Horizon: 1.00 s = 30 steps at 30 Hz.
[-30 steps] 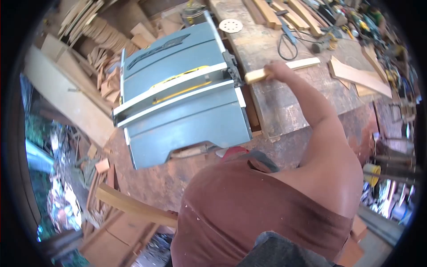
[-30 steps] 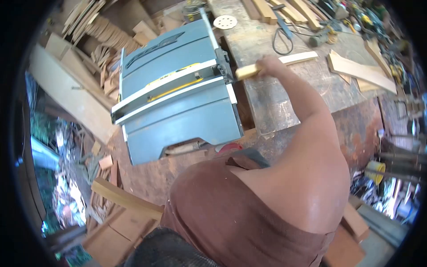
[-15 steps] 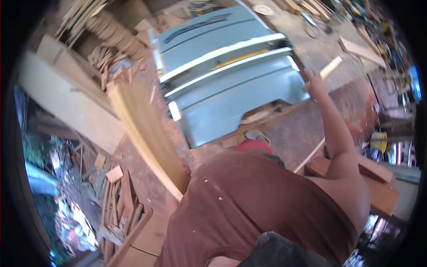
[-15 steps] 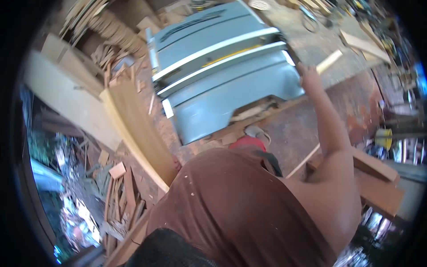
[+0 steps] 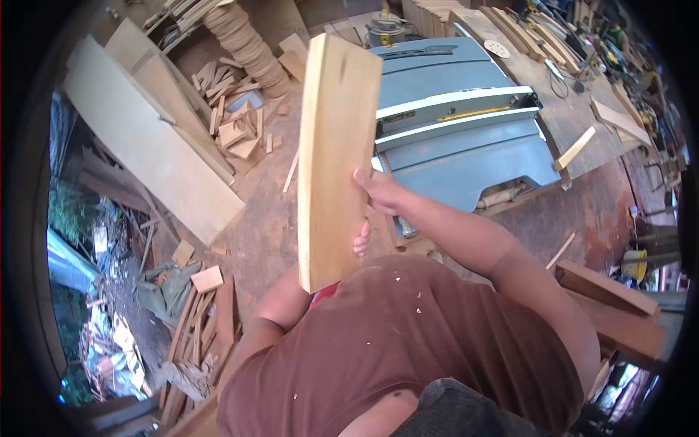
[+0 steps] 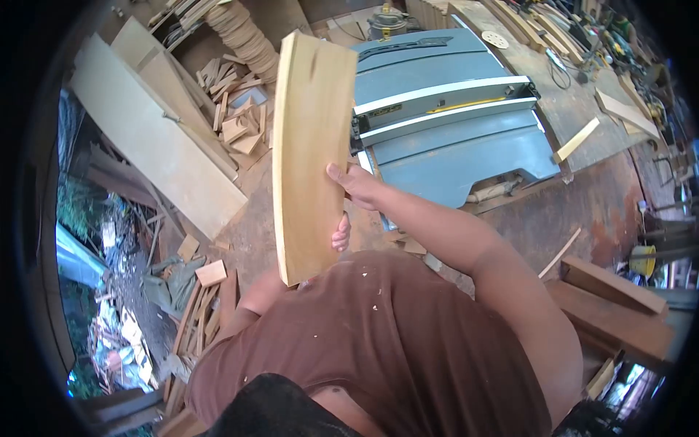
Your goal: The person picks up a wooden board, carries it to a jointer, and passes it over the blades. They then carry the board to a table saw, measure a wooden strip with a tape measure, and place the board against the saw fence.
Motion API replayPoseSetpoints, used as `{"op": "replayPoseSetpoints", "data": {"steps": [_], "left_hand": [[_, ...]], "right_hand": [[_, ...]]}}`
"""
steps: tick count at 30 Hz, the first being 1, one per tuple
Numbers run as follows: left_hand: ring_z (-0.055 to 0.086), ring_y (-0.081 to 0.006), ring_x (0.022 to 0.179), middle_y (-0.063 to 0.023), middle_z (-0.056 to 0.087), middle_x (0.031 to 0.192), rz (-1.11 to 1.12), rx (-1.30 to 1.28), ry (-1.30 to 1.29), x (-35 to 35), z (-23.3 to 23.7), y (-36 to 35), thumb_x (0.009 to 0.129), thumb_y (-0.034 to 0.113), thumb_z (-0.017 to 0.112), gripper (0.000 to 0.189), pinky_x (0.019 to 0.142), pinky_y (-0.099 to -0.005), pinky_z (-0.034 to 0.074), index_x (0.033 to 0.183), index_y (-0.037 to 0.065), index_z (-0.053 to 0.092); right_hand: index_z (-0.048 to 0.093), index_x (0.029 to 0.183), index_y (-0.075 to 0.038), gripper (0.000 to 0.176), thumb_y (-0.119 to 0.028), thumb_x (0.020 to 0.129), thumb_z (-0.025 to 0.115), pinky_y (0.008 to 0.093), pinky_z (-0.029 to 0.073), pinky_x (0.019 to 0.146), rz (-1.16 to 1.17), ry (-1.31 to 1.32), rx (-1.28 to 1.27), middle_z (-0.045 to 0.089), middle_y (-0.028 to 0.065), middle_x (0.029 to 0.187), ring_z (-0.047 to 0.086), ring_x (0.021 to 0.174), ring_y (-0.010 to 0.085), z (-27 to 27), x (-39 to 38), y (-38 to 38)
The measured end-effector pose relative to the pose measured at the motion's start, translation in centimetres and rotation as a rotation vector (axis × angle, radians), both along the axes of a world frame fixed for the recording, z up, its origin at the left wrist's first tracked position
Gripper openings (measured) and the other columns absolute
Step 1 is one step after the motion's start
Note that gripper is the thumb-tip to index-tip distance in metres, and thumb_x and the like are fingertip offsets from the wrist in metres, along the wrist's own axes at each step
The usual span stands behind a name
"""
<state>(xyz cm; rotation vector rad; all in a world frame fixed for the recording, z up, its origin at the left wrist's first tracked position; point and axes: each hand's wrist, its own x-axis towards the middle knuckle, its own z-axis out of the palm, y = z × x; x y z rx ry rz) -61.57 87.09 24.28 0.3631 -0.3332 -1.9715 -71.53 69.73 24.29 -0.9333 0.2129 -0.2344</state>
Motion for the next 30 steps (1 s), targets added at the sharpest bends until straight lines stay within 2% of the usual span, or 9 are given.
{"op": "replayPoseSetpoints", "data": {"steps": [4, 6, 8, 9, 11, 12, 14, 18, 30], "left_hand": [[0.061, -0.0228, 0.086, -0.01, 0.064, 0.095, 0.068, -0.183, -0.355, 9.5, 0.3, 0.0, 0.097, 0.053, 0.047, 0.06, 0.085, -0.0349, 0.049, 0.119, -0.002, 0.055], [0.063, -0.0254, 0.099, -0.0124, 0.064, 0.111, -0.107, 0.154, -1.024, 19.7, -4.8, 1.4, 0.1, 0.054, 0.043, 0.067, 0.091, -0.0385, 0.051, 0.138, -0.001, 0.048], [0.061, -0.0237, 0.108, -0.0098, 0.06, 0.123, 0.16, 0.192, -0.84, 26.7, -6.4, 3.3, 0.1, 0.058, 0.041, 0.074, 0.09, -0.0371, 0.051, 0.147, 0.001, 0.037], [0.061, -0.0237, 0.108, -0.0098, 0.06, 0.123, 0.122, 0.181, -0.823, 30.4, -6.4, 4.5, 0.1, 0.058, 0.041, 0.074, 0.09, -0.0371, 0.051, 0.147, 0.001, 0.037], [0.048, -0.0256, 0.13, -0.0131, 0.044, 0.147, -0.082, -0.144, -0.502, 35.7, -5.0, 5.9, 0.103, 0.049, 0.043, 0.07, 0.106, -0.0398, 0.042, 0.152, 0.003, 0.028], [0.048, -0.0256, 0.13, -0.0131, 0.044, 0.147, -0.112, -0.15, -0.489, 35.7, -3.2, 6.2, 0.103, 0.049, 0.043, 0.07, 0.106, -0.0398, 0.042, 0.152, 0.003, 0.028], [0.047, -0.0292, 0.131, -0.0136, 0.045, 0.146, -0.075, 0.05, -1.172, 33.9, 0.5, 6.0, 0.102, 0.046, 0.047, 0.069, 0.111, -0.0393, 0.036, 0.155, 0.007, 0.024], [0.047, -0.0255, 0.133, -0.0164, 0.049, 0.145, 0.216, -0.312, -1.548, 34.0, -3.3, 2.0, 0.1, 0.027, 0.054, 0.059, 0.111, -0.0367, 0.035, 0.15, 0.004, 0.034], [0.053, -0.0184, 0.125, -0.0139, 0.058, 0.136, -0.117, -0.351, -1.245, 35.1, -4.7, -13.2, 0.098, 0.02, 0.057, 0.051, 0.105, -0.032, 0.04, 0.143, -0.001, 0.046]], "right_hand": [[0.04, 0.142, -0.004, 0.082, -0.059, 0.087, 0.064, 0.0433, 0.048, 0.101, -0.187, -0.112, 0.117, 0.051, 0.0175, 0.139, 0.053, 0.127, 0.026, 0.3, 6.5, 1.7], [0.04, 0.142, -0.001, 0.08, -0.057, 0.089, 0.063, 0.0451, 0.049, 0.101, -0.347, -0.061, 0.214, 0.054, 0.0195, 0.136, 0.055, 0.125, 0.0278, -0.5, 10.8, 3.5], [0.041, 0.14, 0.003, 0.077, -0.05, 0.09, 0.065, 0.0453, 0.05, 0.101, -0.481, 0.002, 0.261, 0.056, 0.0212, 0.133, 0.057, 0.123, 0.0293, -2.2, 14.9, 4.3], [0.041, 0.14, 0.002, 0.072, -0.046, 0.093, 0.064, 0.0449, 0.05, 0.101, -0.548, 0.082, 0.241, 0.055, 0.0207, 0.134, 0.057, 0.122, 0.0297, -3.2, 16.7, 5.2], [0.043, 0.138, 0.004, 0.06, -0.034, 0.096, 0.064, 0.0426, 0.049, 0.101, -0.691, 0.245, 0.232, 0.056, 0.0197, 0.133, 0.058, 0.119, 0.0296, -2.6, 19.6, 7.2], [0.043, 0.138, 0.004, 0.06, -0.034, 0.096, 0.064, 0.0426, 0.049, 0.101, -0.723, 0.253, 0.235, 0.056, 0.0197, 0.133, 0.058, 0.119, 0.0296, -2.8, 20.7, 8.2], [0.044, 0.137, 0.005, 0.058, -0.031, 0.096, 0.065, 0.0412, 0.049, 0.1, -0.749, 0.269, 0.234, 0.057, 0.0193, 0.131, 0.059, 0.118, 0.0281, -4.0, 22.8, 9.2], [0.046, 0.134, 0.004, 0.055, -0.033, 0.097, 0.062, 0.0405, 0.05, 0.1, -0.911, 0.296, 0.257, 0.059, 0.0175, 0.128, 0.059, 0.116, 0.0261, -5.2, 25.0, 10.3], [0.044, 0.138, -0.004, 0.049, -0.034, 0.101, 0.056, 0.0433, 0.04, 0.107, -1.091, 0.057, 0.25, 0.054, 0.014, 0.136, 0.052, 0.125, 0.0248, -7.9, 21.9, 4.6]]}}
